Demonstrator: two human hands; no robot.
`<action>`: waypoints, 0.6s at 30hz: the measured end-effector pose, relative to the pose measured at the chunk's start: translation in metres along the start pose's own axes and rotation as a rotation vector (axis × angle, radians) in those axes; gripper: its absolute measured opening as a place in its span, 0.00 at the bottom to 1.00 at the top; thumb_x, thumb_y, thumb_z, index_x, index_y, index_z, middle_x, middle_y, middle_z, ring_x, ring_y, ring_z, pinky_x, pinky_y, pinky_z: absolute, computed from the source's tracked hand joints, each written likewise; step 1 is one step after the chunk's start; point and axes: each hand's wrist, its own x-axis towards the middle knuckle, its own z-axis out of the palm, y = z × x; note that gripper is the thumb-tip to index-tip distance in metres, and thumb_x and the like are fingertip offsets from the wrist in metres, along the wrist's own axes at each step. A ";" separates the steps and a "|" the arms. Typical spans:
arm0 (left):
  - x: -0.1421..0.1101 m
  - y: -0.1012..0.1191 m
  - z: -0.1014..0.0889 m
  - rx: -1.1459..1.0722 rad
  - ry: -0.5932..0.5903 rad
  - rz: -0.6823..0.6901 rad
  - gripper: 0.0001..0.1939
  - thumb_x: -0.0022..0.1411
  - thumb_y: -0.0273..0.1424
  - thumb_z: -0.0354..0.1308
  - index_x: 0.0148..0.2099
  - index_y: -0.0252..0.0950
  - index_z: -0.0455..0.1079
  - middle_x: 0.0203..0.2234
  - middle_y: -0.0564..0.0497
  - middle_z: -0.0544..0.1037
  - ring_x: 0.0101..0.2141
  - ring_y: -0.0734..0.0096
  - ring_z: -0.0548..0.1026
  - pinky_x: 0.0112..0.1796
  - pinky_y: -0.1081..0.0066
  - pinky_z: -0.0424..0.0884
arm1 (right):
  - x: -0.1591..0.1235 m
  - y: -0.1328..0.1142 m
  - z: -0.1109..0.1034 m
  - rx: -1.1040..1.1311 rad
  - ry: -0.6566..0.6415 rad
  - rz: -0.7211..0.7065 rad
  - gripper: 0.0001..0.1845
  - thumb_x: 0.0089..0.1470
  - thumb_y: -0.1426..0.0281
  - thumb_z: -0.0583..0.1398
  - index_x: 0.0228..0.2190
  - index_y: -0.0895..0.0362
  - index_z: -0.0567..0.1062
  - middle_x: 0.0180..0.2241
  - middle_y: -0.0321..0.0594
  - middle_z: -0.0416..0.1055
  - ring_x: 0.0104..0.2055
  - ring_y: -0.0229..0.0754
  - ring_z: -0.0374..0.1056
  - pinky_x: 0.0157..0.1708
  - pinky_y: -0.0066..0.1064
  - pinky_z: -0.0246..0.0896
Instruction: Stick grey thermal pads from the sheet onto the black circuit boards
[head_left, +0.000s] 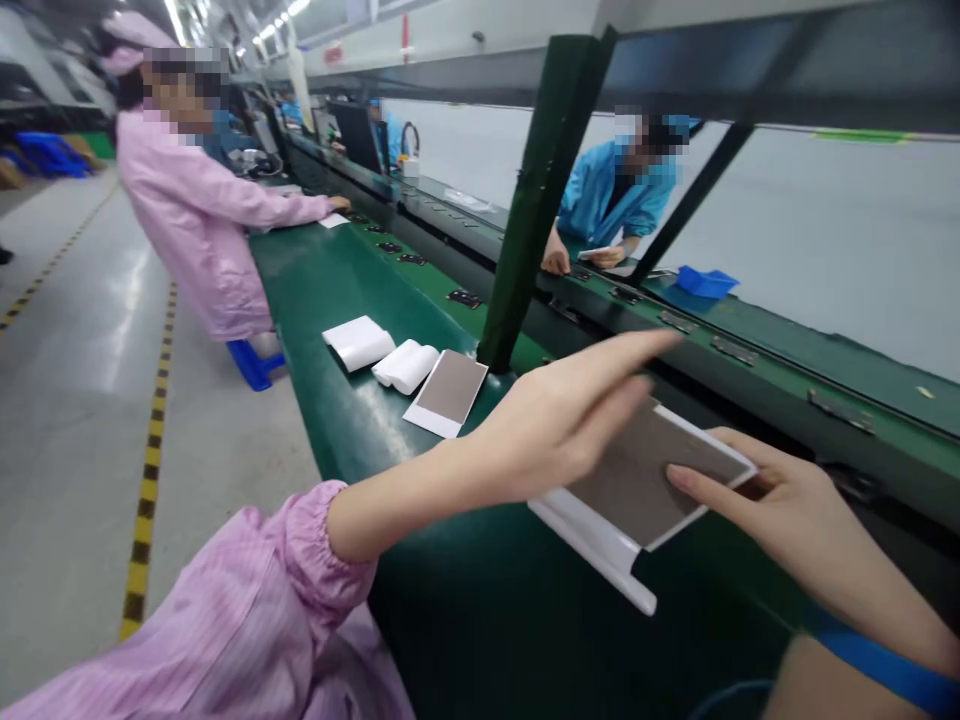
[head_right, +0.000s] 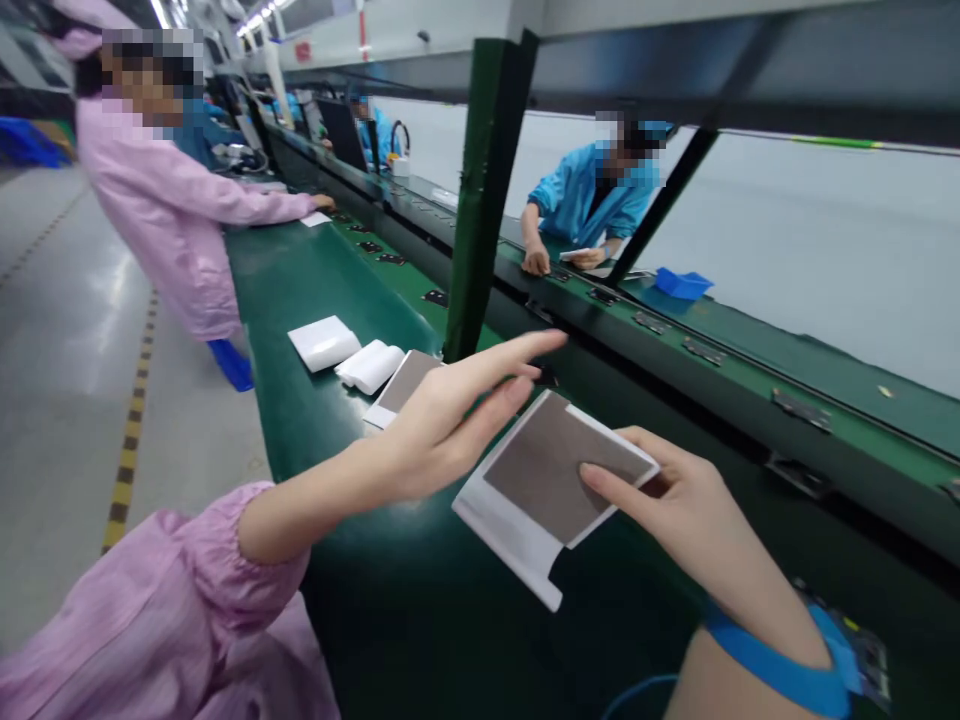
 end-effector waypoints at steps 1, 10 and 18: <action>0.003 -0.012 0.002 -0.045 0.017 -0.070 0.20 0.63 0.31 0.54 0.57 0.37 0.67 0.57 0.44 0.70 0.51 0.57 0.73 0.51 0.61 0.68 | -0.001 -0.001 -0.001 0.042 -0.024 0.019 0.22 0.44 0.47 0.64 0.30 0.53 0.75 0.26 0.40 0.73 0.26 0.47 0.70 0.21 0.32 0.66; -0.001 -0.080 0.023 -0.365 0.045 -0.412 0.15 0.57 0.41 0.62 0.32 0.33 0.72 0.22 0.53 0.74 0.24 0.76 0.69 0.26 0.76 0.63 | 0.011 -0.009 0.012 0.085 -0.016 0.039 0.18 0.51 0.50 0.60 0.31 0.53 0.75 0.30 0.40 0.72 0.31 0.44 0.69 0.27 0.32 0.66; -0.021 -0.117 0.030 -0.392 -0.016 -0.579 0.18 0.55 0.45 0.62 0.31 0.32 0.71 0.21 0.53 0.71 0.22 0.77 0.65 0.25 0.75 0.59 | 0.026 -0.012 0.038 -0.039 0.075 -0.091 0.19 0.55 0.51 0.57 0.26 0.52 0.74 0.37 0.43 0.69 0.37 0.46 0.68 0.28 0.32 0.64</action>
